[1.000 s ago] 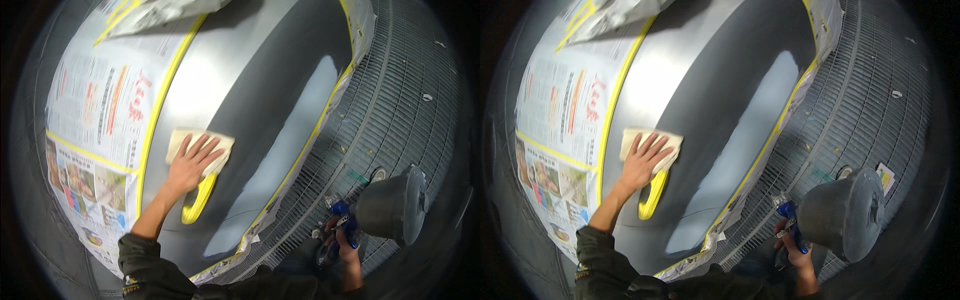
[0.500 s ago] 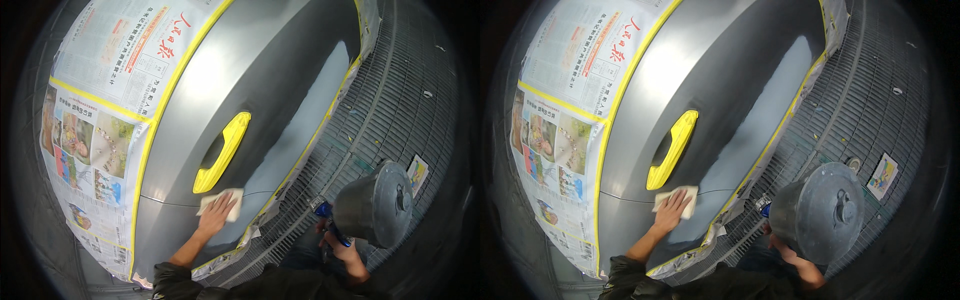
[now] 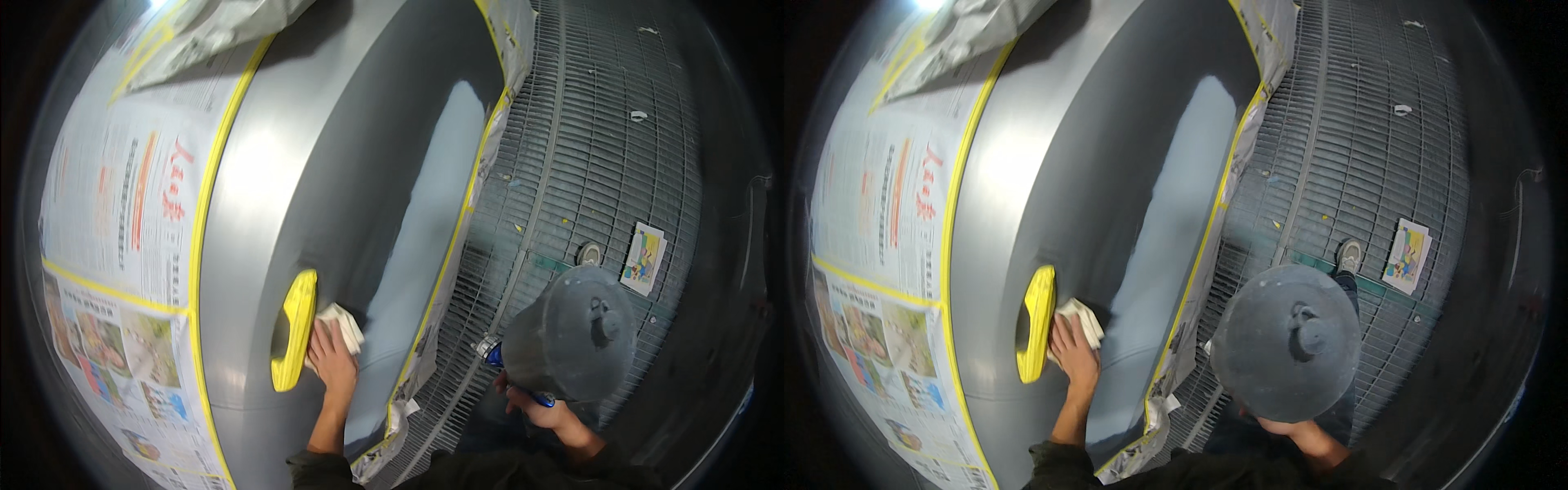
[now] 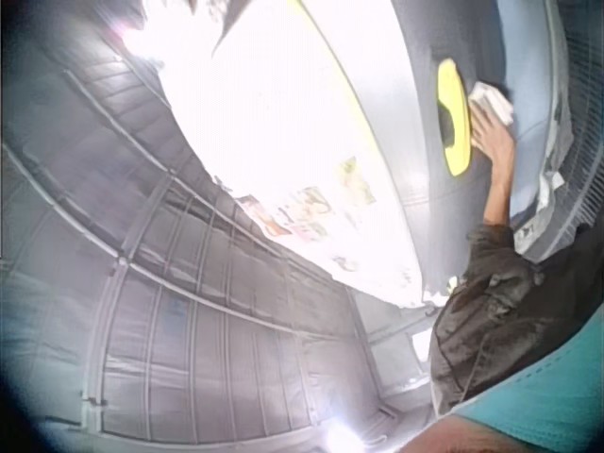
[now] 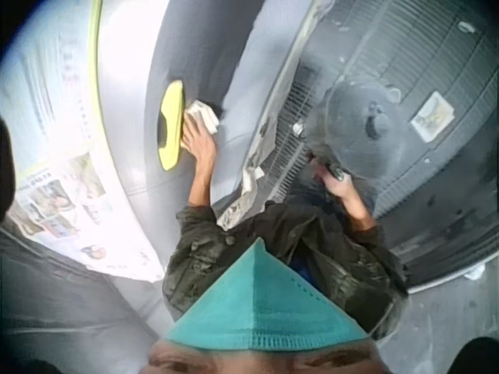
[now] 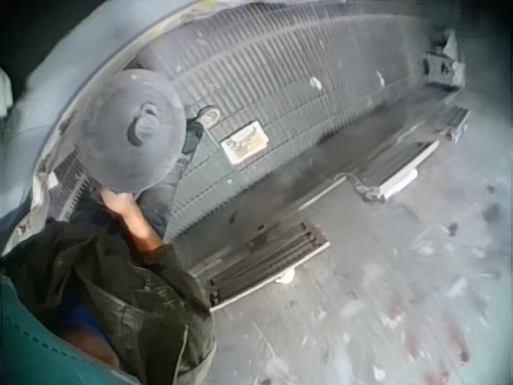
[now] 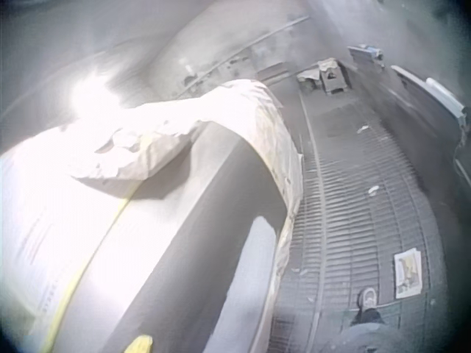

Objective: The person wipes the surface of a car with a cloth, then uses a spray gun to apply paint to the car's body. The car is masked with newspaper and tape to protect adjacent areas.

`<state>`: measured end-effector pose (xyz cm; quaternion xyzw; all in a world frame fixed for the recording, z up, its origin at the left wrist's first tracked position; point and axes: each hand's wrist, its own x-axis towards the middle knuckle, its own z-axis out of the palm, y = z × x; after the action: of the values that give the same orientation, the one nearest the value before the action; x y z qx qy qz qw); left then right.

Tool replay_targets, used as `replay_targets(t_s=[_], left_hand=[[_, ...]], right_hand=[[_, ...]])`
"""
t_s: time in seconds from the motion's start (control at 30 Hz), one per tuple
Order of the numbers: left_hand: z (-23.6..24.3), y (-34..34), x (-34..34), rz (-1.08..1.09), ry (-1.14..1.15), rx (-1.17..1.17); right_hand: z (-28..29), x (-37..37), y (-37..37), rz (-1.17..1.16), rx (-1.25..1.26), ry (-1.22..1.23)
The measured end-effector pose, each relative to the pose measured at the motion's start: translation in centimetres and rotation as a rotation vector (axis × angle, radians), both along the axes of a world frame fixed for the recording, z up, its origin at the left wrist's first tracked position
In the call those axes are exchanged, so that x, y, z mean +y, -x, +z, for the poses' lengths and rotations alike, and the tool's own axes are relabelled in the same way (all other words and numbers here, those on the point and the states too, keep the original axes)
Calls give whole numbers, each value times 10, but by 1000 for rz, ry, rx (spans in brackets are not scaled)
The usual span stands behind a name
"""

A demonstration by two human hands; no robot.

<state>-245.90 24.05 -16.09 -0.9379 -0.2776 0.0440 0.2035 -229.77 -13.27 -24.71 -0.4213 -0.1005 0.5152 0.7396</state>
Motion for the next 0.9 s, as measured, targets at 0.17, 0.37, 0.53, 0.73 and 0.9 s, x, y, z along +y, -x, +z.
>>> replay_targets(t_s=[0.17,0.37,0.53,0.73,0.9], left_hand=[[-16,-59,1,-132,33,242],[-33,-393,37,-406,-115,48],[-28,-644,93,-679,-417,60],[-50,-788,109,-764,-535,185],[-163,-656,98,-768,-376,485]], right_hand=[[-16,4,-52,13,59,16],[-30,4,-150,-129,268,142],[-61,-20,-215,-149,184,176],[-52,-23,-268,-433,341,182],[-58,-31,-258,-410,331,199]])
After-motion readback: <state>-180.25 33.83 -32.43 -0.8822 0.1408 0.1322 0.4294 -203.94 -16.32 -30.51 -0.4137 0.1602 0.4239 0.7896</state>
